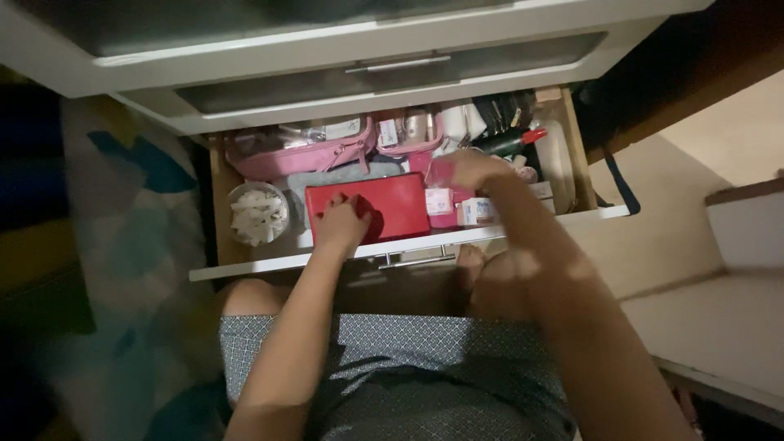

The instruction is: The person unplugs a phone and its charger from a dresser, searches through drawers for items, and uses a wet wipe to clean the dresser handles and front surfaces before tidying bottles on the top.

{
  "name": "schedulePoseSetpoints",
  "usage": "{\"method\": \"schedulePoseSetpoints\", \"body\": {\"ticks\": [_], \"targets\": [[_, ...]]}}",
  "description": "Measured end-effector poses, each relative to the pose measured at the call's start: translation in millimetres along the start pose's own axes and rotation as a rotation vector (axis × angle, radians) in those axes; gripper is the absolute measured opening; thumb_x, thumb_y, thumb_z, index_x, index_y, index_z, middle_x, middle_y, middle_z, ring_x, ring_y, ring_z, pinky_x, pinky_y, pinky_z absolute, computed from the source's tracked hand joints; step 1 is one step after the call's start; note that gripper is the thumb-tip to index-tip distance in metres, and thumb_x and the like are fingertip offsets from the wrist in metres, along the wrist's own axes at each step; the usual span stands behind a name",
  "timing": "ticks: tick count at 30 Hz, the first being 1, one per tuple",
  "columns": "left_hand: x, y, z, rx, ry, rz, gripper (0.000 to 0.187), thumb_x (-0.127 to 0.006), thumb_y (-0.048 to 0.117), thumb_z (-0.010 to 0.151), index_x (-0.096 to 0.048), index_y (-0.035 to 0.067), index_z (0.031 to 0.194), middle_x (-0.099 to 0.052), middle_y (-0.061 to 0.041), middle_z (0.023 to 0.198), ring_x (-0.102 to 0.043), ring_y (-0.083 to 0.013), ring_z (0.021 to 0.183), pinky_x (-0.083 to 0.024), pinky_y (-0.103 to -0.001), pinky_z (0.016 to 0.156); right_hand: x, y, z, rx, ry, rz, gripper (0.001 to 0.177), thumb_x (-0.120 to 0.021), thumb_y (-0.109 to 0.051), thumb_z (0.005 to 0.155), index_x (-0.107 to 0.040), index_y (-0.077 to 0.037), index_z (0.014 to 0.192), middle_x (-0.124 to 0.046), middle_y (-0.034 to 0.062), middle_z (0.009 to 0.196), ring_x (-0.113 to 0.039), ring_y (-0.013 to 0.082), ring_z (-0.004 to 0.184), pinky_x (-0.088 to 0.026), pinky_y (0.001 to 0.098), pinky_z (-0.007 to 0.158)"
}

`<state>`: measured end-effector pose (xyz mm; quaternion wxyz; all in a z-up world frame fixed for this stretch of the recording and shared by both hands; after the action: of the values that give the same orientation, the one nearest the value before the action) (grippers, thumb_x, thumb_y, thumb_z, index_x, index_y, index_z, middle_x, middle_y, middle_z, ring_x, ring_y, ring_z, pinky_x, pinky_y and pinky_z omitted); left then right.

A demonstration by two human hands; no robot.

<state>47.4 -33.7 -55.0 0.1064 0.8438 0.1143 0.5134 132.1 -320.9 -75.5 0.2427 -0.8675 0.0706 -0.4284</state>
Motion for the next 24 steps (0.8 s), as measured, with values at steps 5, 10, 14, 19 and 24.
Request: {"method": "schedulePoseSetpoints", "body": {"ticks": [5, 10, 14, 19, 24], "targets": [[9.2, 20.7, -14.0, -0.054, -0.133, -0.346, 0.047, -0.064, 0.043, 0.095, -0.070, 0.018, 0.134, -0.076, -0.012, 0.122, -0.072, -0.0289, 0.113, -0.054, -0.041, 0.100, 61.2, 44.9, -44.5, -0.230, 0.523, 0.320, 0.040, -0.070, -0.026, 0.090, -0.072, -0.008, 0.126, -0.075, 0.0178, 0.118, -0.074, 0.0287, 0.102, -0.057, 0.0385, 0.094], [-20.3, 50.6, -26.7, -0.395, -0.542, -0.766, 0.068, -0.086, 0.038, 0.075, -0.060, 0.010, 0.132, -0.073, -0.007, 0.115, -0.073, -0.0202, 0.101, -0.056, -0.032, 0.091, 74.5, 59.4, -70.0, -0.136, 0.675, 0.464, 0.029, -0.072, -0.018, 0.089, -0.078, -0.002, 0.112, -0.077, 0.0160, 0.110, -0.070, 0.0225, 0.094, -0.056, 0.0350, 0.085], [-12.6, 55.4, -35.4, -0.387, -0.474, -0.379, 0.069, -0.085, 0.030, 0.069, -0.063, 0.009, 0.130, -0.078, -0.015, 0.108, -0.075, -0.0245, 0.102, -0.055, -0.033, 0.094, 81.8, 47.0, -88.1, -0.180, 0.565, 0.906, 0.033, -0.070, -0.016, 0.088, -0.074, -0.003, 0.118, -0.074, 0.0112, 0.102, -0.068, 0.0127, 0.086, -0.057, 0.0287, 0.068], [6.0, 91.7, -56.0, -0.383, -0.280, -0.209, 0.045, -0.080, 0.027, 0.076, -0.075, 0.017, 0.120, -0.075, -0.013, 0.111, -0.069, -0.0319, 0.106, -0.053, -0.043, 0.093, 103.9, 31.6, -91.2, 0.168, 0.681, 0.249, 0.032, -0.074, -0.026, 0.091, -0.076, -0.003, 0.114, -0.078, 0.0107, 0.101, -0.072, 0.0165, 0.086, -0.056, 0.0283, 0.073], [18.0, 96.0, -57.5, -0.373, -0.288, -0.256, 0.043, -0.082, 0.026, 0.073, -0.075, 0.015, 0.114, -0.075, -0.014, 0.108, -0.070, -0.0319, 0.103, -0.053, -0.043, 0.091, 27.0, 78.3, -29.1, -0.239, 0.238, 0.628, 0.022, -0.073, -0.028, 0.090, -0.079, -0.008, 0.094, -0.078, 0.0112, 0.090, -0.072, 0.0184, 0.079, -0.059, 0.0355, 0.071]]}}
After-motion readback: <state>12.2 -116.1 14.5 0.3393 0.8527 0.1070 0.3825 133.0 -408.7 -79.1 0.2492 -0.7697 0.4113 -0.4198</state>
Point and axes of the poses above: each hand's wrist, its own z-axis towards the middle knuckle, its own x-axis out of the back of the hand, y = z × x, the point moved 7 cm from there along z, towards the middle knuckle
